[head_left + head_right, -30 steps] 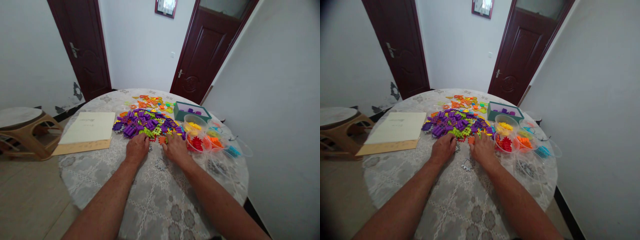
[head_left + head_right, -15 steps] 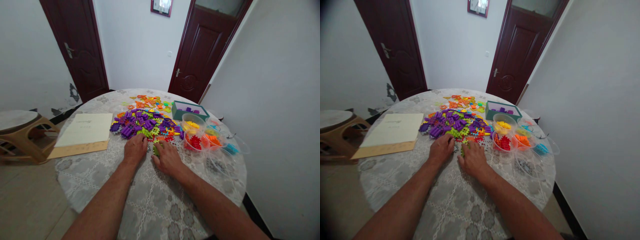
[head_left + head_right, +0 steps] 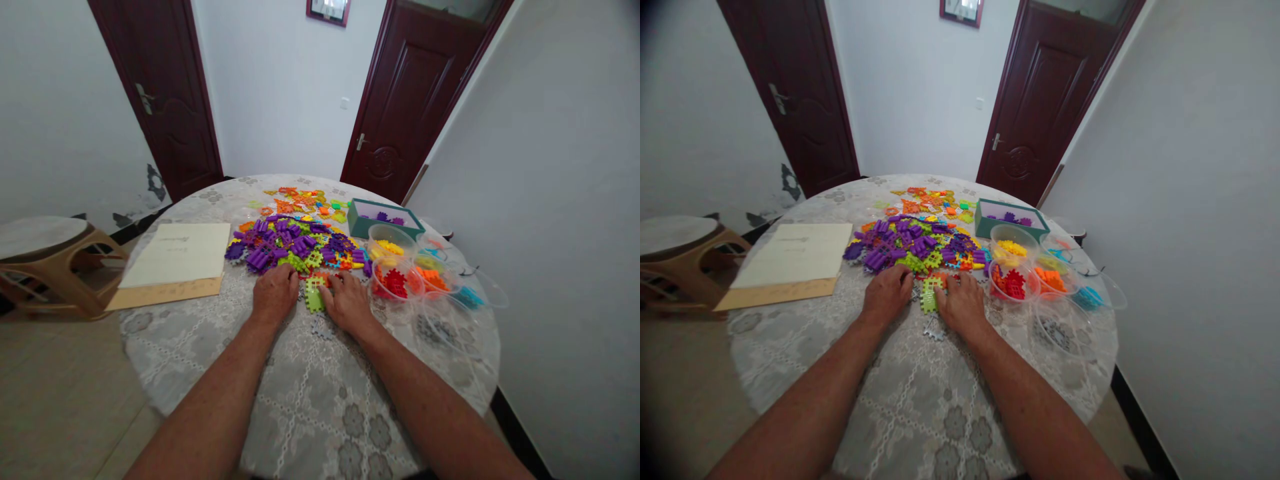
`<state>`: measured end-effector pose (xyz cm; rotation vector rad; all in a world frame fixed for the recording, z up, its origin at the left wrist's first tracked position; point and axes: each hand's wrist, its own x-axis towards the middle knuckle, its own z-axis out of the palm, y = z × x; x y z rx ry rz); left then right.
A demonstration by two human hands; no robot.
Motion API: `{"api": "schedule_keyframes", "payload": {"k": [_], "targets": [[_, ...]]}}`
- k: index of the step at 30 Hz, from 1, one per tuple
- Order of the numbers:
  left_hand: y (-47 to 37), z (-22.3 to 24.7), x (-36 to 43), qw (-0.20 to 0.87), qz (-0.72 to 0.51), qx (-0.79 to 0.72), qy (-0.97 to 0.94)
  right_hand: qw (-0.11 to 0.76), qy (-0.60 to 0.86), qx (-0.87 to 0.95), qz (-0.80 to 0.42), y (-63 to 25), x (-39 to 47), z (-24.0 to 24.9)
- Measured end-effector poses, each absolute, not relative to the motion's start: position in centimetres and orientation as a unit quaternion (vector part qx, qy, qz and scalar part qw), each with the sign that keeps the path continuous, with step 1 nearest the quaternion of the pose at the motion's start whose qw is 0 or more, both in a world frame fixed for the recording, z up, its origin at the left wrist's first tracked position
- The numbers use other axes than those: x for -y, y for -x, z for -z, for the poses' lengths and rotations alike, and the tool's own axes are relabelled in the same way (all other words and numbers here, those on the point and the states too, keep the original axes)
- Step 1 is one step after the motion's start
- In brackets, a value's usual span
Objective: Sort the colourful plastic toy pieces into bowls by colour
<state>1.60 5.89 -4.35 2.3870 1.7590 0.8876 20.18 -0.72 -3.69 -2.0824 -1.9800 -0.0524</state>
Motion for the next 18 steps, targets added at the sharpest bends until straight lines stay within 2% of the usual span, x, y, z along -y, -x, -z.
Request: {"api": "schedule_keyframes", "payload": {"k": [3, 6, 10, 18], "targets": [[-1.6, 4.3, -5.9, 0.036, -0.286, -0.571, -0.769, 0.174, 0.672, 0.720, -0.019, -20.4, 1.5, 3.5], [-1.6, 4.5, -5.9, 0.049, -0.291, -0.569, -0.768, 0.253, 0.607, 0.749, -0.082, -21.0, 2.0, 3.1], [-1.5, 4.8, -5.9, 0.057, -0.303, -0.564, -0.766, 0.336, 0.596, 0.722, -0.096, -22.4, 1.7, 3.0], [-1.6, 4.1, -5.6, 0.077, -0.340, -0.564, -0.748, 0.212, 0.586, 0.778, -0.083, -23.3, 1.9, 3.1]]}}
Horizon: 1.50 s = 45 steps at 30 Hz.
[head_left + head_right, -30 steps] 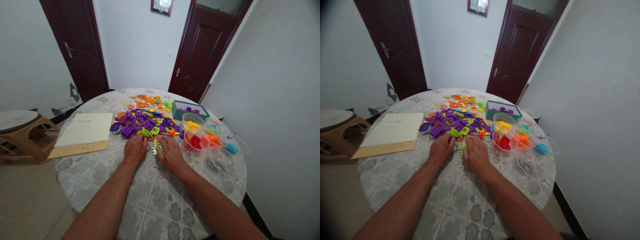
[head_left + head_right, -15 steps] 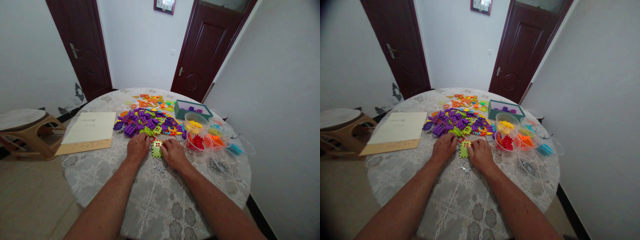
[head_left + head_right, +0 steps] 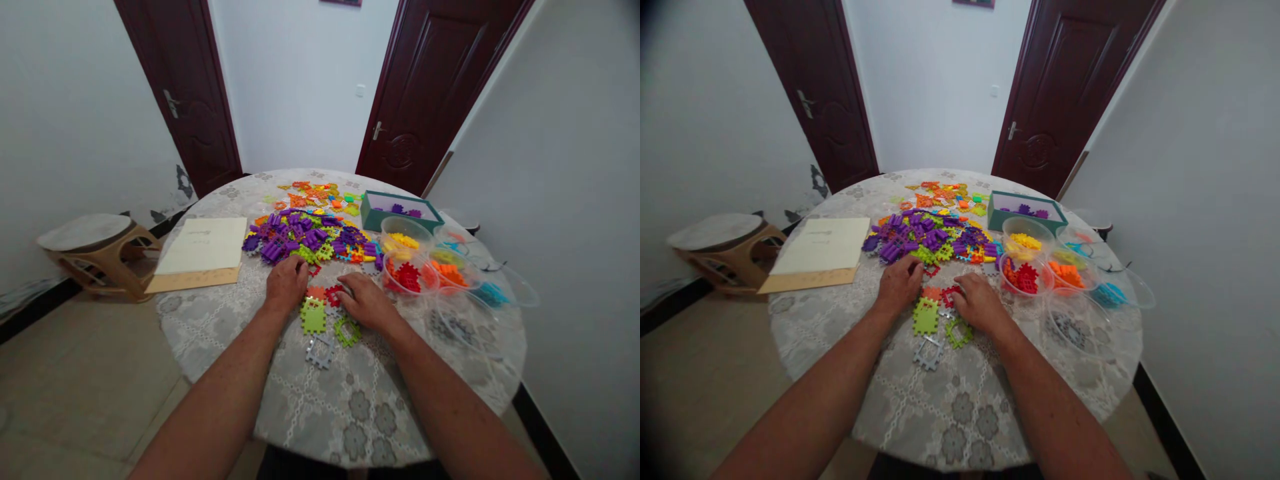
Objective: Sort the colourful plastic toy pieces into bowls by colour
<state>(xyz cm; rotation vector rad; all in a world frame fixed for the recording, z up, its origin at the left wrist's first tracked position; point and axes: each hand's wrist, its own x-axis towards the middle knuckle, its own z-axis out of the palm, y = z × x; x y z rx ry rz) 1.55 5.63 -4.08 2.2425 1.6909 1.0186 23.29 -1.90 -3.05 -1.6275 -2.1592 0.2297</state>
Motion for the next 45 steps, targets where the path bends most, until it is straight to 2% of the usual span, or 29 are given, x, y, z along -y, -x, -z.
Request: {"api": "schedule_keyframes", "payload": {"k": [4, 7, 10, 14, 17, 20, 25, 29, 33, 35, 38, 40, 45], "targets": [[-1.4, 3.2, -4.9, 0.085, -0.372, -0.569, -0.728, 0.166, 0.600, 0.778, -0.083, -22.5, 2.2, 2.7], [-1.2, 2.6, -4.4, 0.123, -0.409, -0.575, -0.698, 0.178, 0.612, 0.762, -0.114, -22.7, 1.9, 2.9], [-1.0, 1.6, -4.0, 0.151, -0.401, -0.574, -0.698, 0.233, 0.618, 0.737, -0.142, -23.2, 1.4, 3.3], [-0.2, 0.1, -2.4, 0.178, -0.341, -0.545, -0.745, 0.344, 0.609, 0.706, -0.112, -23.3, 1.3, 2.6], [0.5, -0.1, 0.5, 0.185, -0.299, -0.529, -0.773, 0.398, 0.591, 0.700, -0.049, -23.5, 2.0, 0.8], [1.0, 1.0, 4.5, 0.174, -0.271, -0.504, -0.801, 0.410, 0.607, 0.678, 0.064, -24.8, 2.8, -1.4], [1.0, 2.9, 9.7, 0.132, -0.232, -0.476, -0.838, 0.352, 0.695, 0.588, 0.216, -28.6, 3.1, -2.5], [0.0, 2.9, 10.8, 0.100, -0.194, -0.484, -0.847, 0.308, 0.732, 0.569, 0.214, -29.7, 2.9, -1.7], [-0.4, 2.8, 10.8, 0.083, -0.177, -0.487, -0.851, 0.301, 0.686, 0.645, 0.148, -28.6, 3.0, -1.8], [-0.3, 2.9, 10.8, 0.078, -0.183, -0.482, -0.853, 0.282, 0.628, 0.722, 0.065, -27.6, 3.4, -1.9], [-0.1, 3.2, 11.0, 0.082, -0.204, -0.475, -0.852, 0.167, 0.553, 0.811, -0.095, -26.3, 4.3, -1.5], [0.1, 3.4, 11.2, 0.094, -0.221, -0.473, -0.847, 0.085, 0.537, 0.825, -0.153, -25.8, 4.9, -1.1], [0.1, 4.2, 11.5, 0.124, -0.291, -0.476, -0.820, 0.022, 0.533, 0.822, -0.201, -25.8, 4.8, -1.1]]}}
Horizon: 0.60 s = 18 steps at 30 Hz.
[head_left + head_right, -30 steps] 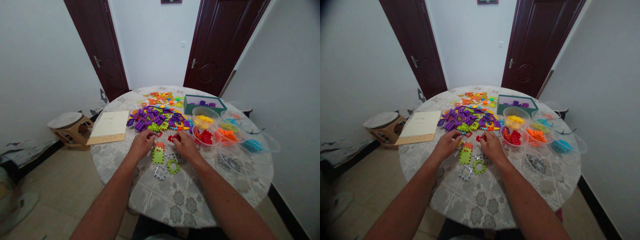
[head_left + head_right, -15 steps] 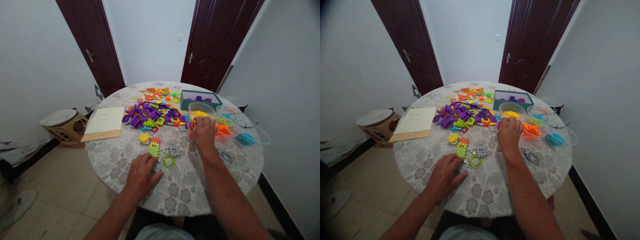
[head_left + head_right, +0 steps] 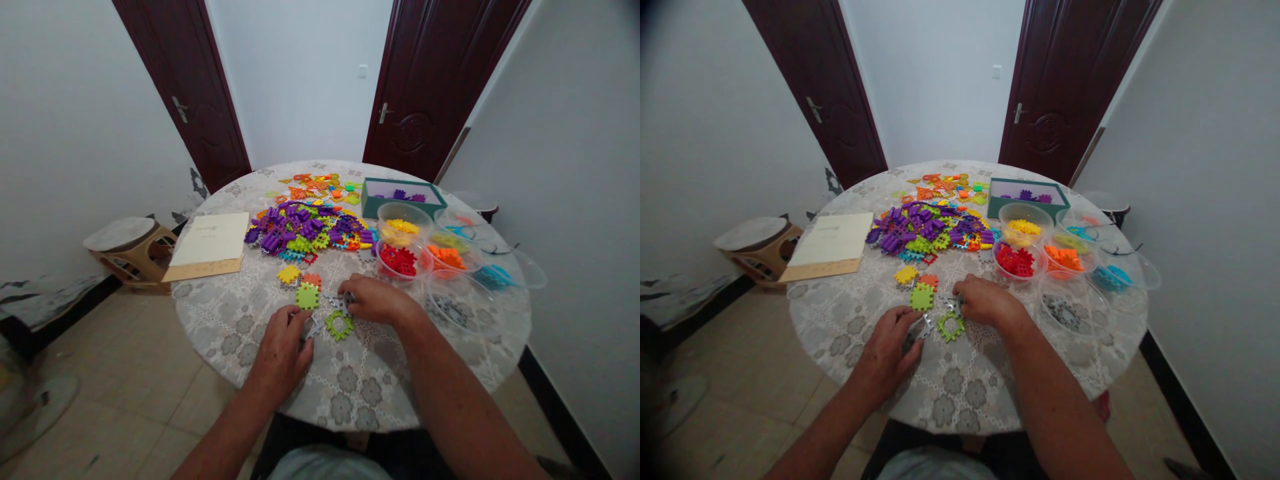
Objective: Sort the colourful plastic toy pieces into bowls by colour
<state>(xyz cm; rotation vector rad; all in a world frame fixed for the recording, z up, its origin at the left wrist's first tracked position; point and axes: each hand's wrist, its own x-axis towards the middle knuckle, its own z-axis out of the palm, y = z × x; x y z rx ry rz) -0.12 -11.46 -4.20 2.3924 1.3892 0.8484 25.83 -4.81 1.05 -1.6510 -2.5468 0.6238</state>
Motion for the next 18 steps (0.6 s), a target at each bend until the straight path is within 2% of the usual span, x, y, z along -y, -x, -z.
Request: {"api": "schedule_keyframes", "payload": {"k": [6, 13, 16, 18], "targets": [[0.4, 5.2, 11.3, 0.127, -0.333, -0.484, -0.799, -0.001, 0.533, 0.815, -0.229, -26.6, 4.0, -2.1], [1.0, 4.5, 10.6, 0.200, -0.324, -0.526, -0.761, 0.020, 0.530, 0.811, -0.248, -27.3, 3.7, -2.5], [0.9, 3.8, 10.4, 0.233, -0.335, -0.546, -0.732, 0.070, 0.506, 0.818, -0.265, -27.2, 3.4, -2.6], [0.7, 3.1, 10.1, 0.271, -0.346, -0.571, -0.694, 0.137, 0.494, 0.815, -0.271, -26.8, 3.2, -2.5]]}}
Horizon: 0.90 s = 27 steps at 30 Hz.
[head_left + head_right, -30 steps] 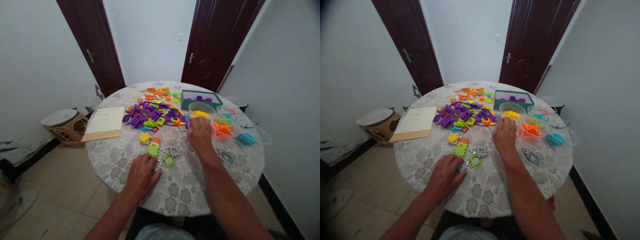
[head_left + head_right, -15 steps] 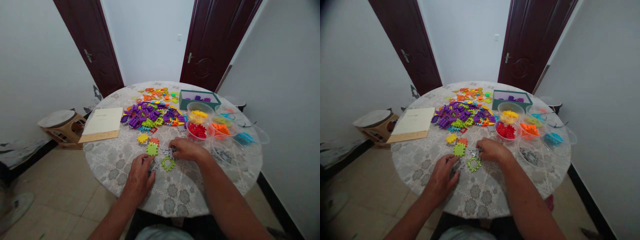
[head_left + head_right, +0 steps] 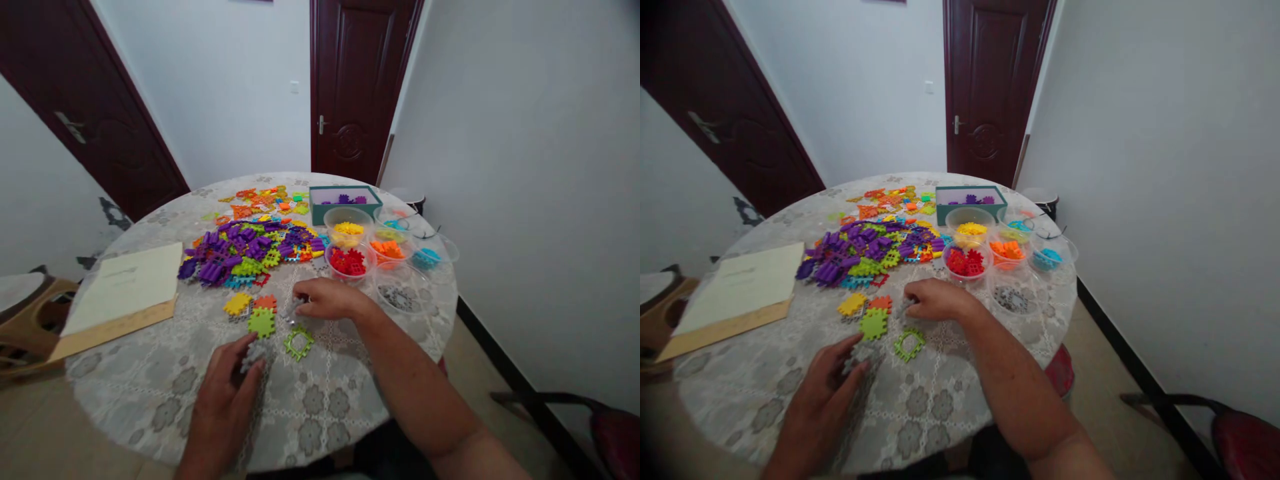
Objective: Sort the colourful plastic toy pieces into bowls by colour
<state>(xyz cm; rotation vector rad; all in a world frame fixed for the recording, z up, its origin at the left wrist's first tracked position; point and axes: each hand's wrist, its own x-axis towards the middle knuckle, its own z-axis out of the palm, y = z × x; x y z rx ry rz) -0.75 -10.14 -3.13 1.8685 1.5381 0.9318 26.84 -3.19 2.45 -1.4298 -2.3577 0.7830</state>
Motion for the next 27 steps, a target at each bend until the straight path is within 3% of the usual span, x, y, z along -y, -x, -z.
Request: {"api": "schedule_keyframes", "payload": {"k": [3, 6, 9, 12, 18, 22, 27], "targets": [[0.1, 1.9, 9.4, 0.334, -0.380, -0.595, -0.624, 0.251, 0.487, 0.782, -0.296, -25.7, 2.8, -1.8], [-0.9, 0.5, 8.2, 0.353, -0.422, -0.585, -0.596, 0.319, 0.454, 0.722, -0.413, -24.3, 2.7, -1.1], [-1.7, -0.2, 7.0, 0.326, -0.419, -0.581, -0.616, 0.331, 0.392, 0.673, -0.533, -23.4, 2.8, -1.0], [-2.0, -0.1, 6.1, 0.287, -0.395, -0.581, -0.651, 0.318, 0.358, 0.660, -0.579, -23.4, 3.1, -1.5], [-2.9, 0.4, 5.7, 0.269, -0.392, -0.503, -0.722, 0.316, 0.388, 0.723, -0.476, -23.7, 3.7, -2.1], [-3.1, 0.3, 4.9, 0.295, -0.370, -0.489, -0.733, 0.389, 0.473, 0.660, -0.436, -24.5, 3.5, -2.3], [-3.7, 0.8, 3.6, 0.148, -0.251, -0.413, -0.863, 0.434, 0.536, 0.607, -0.394, -25.4, 2.8, -2.0]]}}
